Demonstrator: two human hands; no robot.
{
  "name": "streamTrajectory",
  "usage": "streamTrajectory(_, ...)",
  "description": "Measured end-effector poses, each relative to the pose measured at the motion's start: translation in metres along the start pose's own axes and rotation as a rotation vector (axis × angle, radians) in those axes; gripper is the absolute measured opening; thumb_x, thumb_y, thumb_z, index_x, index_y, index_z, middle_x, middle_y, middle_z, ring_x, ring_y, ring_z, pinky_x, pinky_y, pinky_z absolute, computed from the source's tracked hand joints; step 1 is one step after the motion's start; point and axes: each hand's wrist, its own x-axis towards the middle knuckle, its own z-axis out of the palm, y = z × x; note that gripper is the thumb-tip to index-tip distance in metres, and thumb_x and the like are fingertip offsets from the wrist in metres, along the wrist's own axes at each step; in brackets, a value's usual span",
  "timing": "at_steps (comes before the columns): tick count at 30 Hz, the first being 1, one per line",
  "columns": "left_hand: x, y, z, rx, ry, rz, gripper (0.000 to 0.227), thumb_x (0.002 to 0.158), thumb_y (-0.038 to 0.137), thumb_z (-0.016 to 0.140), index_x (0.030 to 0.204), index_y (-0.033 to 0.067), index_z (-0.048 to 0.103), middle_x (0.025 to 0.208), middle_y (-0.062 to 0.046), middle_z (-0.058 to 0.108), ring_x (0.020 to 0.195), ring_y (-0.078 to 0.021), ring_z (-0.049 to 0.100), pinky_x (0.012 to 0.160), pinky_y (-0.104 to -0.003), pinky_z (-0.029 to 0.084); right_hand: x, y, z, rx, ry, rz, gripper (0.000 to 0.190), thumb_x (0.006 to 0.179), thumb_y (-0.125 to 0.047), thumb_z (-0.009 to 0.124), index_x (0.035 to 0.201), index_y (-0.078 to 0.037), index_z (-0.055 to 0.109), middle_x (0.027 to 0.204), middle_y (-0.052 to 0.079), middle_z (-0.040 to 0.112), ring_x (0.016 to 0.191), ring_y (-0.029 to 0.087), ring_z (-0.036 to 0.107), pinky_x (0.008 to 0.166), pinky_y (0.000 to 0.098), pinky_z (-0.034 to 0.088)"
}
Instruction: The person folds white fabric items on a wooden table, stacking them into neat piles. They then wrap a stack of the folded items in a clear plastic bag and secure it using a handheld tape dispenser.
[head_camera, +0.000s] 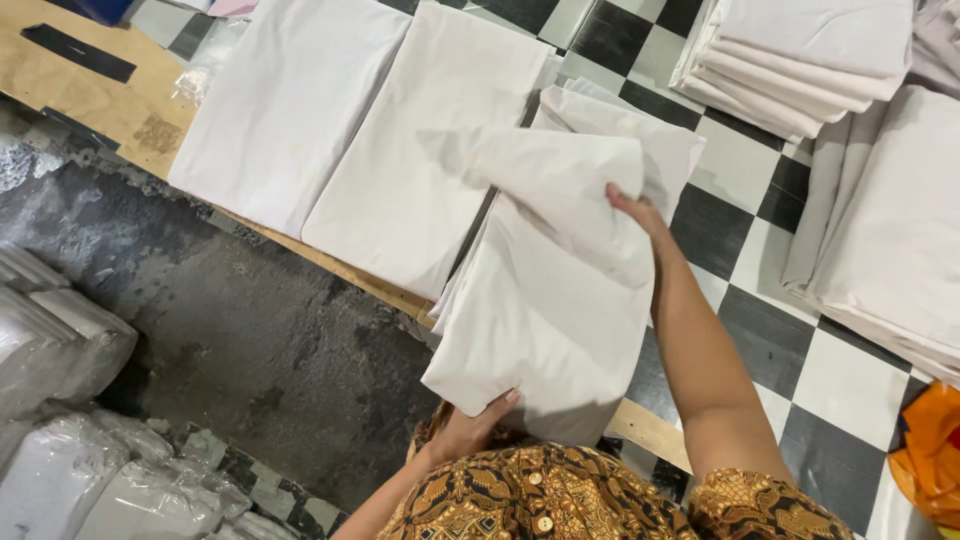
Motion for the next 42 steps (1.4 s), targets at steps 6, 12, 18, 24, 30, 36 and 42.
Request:
streamTrajectory(6, 0.049, 0.099, -0.002, -0.246, 0.036, -0.291, 0.075, 0.103, 0.056, 0.053, 0.148, -0.0033, 0.046, 0.154, -0.022, 0.044, 0.144, -0.0322, 0.042, 0.12, -0.046, 0.034, 0.039, -0.036, -0.054, 0.213, 0.173, -0.339, 0.056, 0.086, -0.035, 0.082, 0.124, 0.002, 0.065, 0.111, 0.012, 0.073, 0.1, 0.024, 0.071, 0.09, 0.0374, 0.058)
streamTrajectory(12, 0.057, 0.094, 0.004, -0.439, 0.292, -0.22, 0.083, 0.089, 0.049, 0.069, 0.144, -0.0049, 0.038, 0.142, -0.027, 0.053, 0.135, -0.0368, 0.051, 0.114, -0.047, 0.042, 0.031, -0.046, -0.088, 0.264, 0.28, -0.357, 0.047, 0.096, -0.03, 0.077, 0.124, 0.005, 0.066, 0.114, 0.016, 0.073, 0.104, 0.029, 0.073, 0.096, 0.0429, 0.061)
streamTrajectory(18, 0.06, 0.086, 0.002, -0.353, 0.356, -0.508, 0.078, 0.092, 0.054, 0.064, 0.134, -0.01, 0.05, 0.137, -0.028, 0.061, 0.131, -0.0368, 0.057, 0.113, -0.043, 0.045, 0.06, -0.006, -0.089, 0.307, 0.26, -0.332, 0.044, 0.091, -0.011, 0.072, 0.131, -0.004, 0.055, 0.123, 0.014, 0.068, 0.108, 0.027, 0.069, 0.093, 0.0459, 0.059)
streamTrajectory(24, 0.042, 0.095, -0.008, -0.234, 0.238, -0.633, 0.067, 0.106, 0.051, 0.061, 0.094, -0.0136, 0.072, 0.078, -0.035, 0.066, 0.055, -0.0333, 0.043, 0.055, -0.05, 0.041, 0.061, -0.018, -0.073, -0.116, 0.359, -0.34, 0.051, 0.107, -0.023, 0.078, 0.146, 0.004, 0.06, 0.134, 0.02, 0.073, 0.114, 0.031, 0.071, 0.098, 0.0454, 0.057)
streamTrajectory(30, 0.032, 0.157, -0.053, -0.274, -0.198, -0.38, 0.051, 0.107, 0.038, 0.049, 0.088, 0.0005, 0.076, 0.075, -0.017, 0.077, 0.061, -0.0234, 0.073, 0.06, -0.04, 0.059, -0.01, -0.058, -0.03, -1.092, 0.68, -0.799, 0.084, 0.1, -0.035, 0.077, 0.163, -0.002, 0.033, 0.165, 0.026, 0.03, 0.151, 0.046, 0.029, 0.12, 0.0613, 0.026)
streamTrajectory(36, 0.119, 0.182, -0.042, 0.931, 0.262, 0.197, 0.069, 0.093, 0.064, 0.05, 0.148, 0.022, 0.052, 0.159, -0.015, 0.036, 0.151, -0.0398, 0.014, 0.119, -0.061, 0.005, 0.001, -0.042, 0.007, -1.459, 0.34, -0.896, 0.075, 0.106, -0.056, 0.056, 0.163, -0.012, 0.036, 0.173, 0.018, 0.018, 0.16, 0.039, 0.016, 0.126, 0.067, 0.013)
streamTrajectory(42, 0.143, 0.152, -0.041, 1.023, 0.199, 0.03, 0.085, 0.086, 0.075, 0.049, 0.153, 0.0247, 0.04, 0.165, -0.015, 0.018, 0.151, -0.0437, 0.001, 0.118, -0.063, -0.004, 0.059, -0.039, -0.115, -1.29, 0.601, -0.394, 0.04, 0.123, -0.046, 0.049, 0.124, -0.008, 0.064, 0.128, 0.013, 0.07, 0.126, 0.034, 0.056, 0.113, 0.0496, 0.039)
